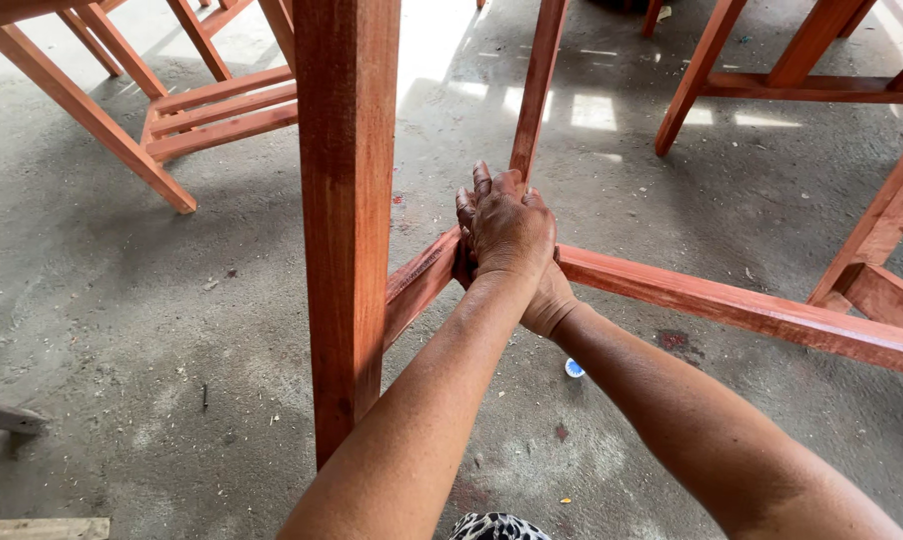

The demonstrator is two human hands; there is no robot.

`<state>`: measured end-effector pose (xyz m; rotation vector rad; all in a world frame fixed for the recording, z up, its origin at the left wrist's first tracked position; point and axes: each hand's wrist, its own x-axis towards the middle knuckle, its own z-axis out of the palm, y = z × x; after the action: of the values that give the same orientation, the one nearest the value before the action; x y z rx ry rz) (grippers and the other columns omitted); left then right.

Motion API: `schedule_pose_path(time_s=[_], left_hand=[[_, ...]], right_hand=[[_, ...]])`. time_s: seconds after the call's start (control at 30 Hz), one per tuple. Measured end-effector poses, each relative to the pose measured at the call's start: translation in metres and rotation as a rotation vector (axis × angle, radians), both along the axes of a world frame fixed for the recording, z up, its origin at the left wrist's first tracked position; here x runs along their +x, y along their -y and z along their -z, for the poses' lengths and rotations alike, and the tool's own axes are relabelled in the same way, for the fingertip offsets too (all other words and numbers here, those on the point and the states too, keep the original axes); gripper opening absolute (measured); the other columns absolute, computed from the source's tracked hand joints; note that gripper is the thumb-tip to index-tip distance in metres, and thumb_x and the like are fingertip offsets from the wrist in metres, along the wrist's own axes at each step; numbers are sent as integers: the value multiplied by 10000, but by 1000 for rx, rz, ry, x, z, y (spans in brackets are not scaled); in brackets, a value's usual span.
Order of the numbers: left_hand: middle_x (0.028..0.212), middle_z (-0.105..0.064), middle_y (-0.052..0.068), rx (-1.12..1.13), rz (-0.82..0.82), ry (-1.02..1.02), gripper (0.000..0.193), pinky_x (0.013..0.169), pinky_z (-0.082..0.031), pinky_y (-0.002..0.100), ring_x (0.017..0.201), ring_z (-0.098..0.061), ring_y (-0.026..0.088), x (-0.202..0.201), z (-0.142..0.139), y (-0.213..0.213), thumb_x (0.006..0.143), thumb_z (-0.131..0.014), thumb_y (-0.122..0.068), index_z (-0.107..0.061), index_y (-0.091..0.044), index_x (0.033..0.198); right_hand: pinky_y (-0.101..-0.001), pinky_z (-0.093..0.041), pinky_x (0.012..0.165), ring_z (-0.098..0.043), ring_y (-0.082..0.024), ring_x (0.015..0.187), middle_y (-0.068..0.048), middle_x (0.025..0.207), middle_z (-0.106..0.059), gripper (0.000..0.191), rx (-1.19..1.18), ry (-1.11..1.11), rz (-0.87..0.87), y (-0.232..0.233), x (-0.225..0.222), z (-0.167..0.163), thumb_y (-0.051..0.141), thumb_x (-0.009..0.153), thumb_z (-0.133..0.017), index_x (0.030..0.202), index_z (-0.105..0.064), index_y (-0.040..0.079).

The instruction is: The person wipes a reddish stain or finish onto wooden chair and table frames using a cloth, working the cloth along the legs and stretchers of each frame and moving between pieces in the workshop.

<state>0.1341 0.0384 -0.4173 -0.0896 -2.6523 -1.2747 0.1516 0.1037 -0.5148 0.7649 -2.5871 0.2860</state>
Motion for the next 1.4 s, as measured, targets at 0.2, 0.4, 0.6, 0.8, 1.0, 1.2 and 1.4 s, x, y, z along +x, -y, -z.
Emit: schedule_pose_path(time_s=[0.2,0.4,0.6,0.8,1.0,1.2,1.4], left_hand=[[1567,-373,210,-36,111,1,356,1172,-200,486,1465,-255,400,-17,-14,8,947,-546,-310,-634,-139,1247],[1448,-538,204,-103,181,-49,357,1220,-231,473,1471,-355,355,-29,-19,27,946,-558,-356,-701,-144,1196],[1401,-568,169,-171,260,-22,383,1193,-223,486,1425,-423,323,-30,-39,42,992,-469,-382,-675,-144,1209],[1302,-618,100,-150,258,48,369,1176,-297,473,1289,-552,289,-26,-53,54,988,-459,-351,-688,-135,1179],[1357,-587,117,-135,284,-9,353,1183,-267,479,1368,-482,296,-28,-42,37,983,-460,-310,-668,-148,1218],[1463,-525,191,-158,280,-43,349,1221,-213,483,1500,-330,325,-28,-34,43,983,-481,-318,-695,-146,1199],[1453,-511,178,-139,259,-10,367,1188,-201,490,1505,-282,318,-15,-57,59,986,-476,-329,-663,-102,1206]], right_hand=[[-448,-451,1054,-564,-326,1214,-131,1258,-670,455,-641,-229,134,34,33,-14,169,776,-795,1202,-646,113],[-282,-549,818,-649,-121,923,-31,1044,-715,307,-1755,294,168,83,27,-23,52,888,-758,1166,-630,38],[-302,-594,719,-679,-163,817,-62,968,-714,361,-1916,494,57,85,36,-25,-76,824,-625,1168,-650,29],[-308,-614,664,-709,-166,782,-89,981,-718,374,-1841,492,-187,101,77,-33,-129,832,-607,1185,-612,-5],[-268,-594,680,-678,-97,825,-46,992,-716,439,-1728,511,-234,119,114,-44,-135,815,-666,1217,-598,29],[-244,-581,761,-658,-74,865,-34,968,-706,230,-1703,299,-40,120,92,-31,-40,936,-683,1139,-590,13],[-282,-577,695,-650,-115,787,-22,926,-681,243,-1881,394,-46,126,80,-6,54,883,-669,1107,-578,32]])
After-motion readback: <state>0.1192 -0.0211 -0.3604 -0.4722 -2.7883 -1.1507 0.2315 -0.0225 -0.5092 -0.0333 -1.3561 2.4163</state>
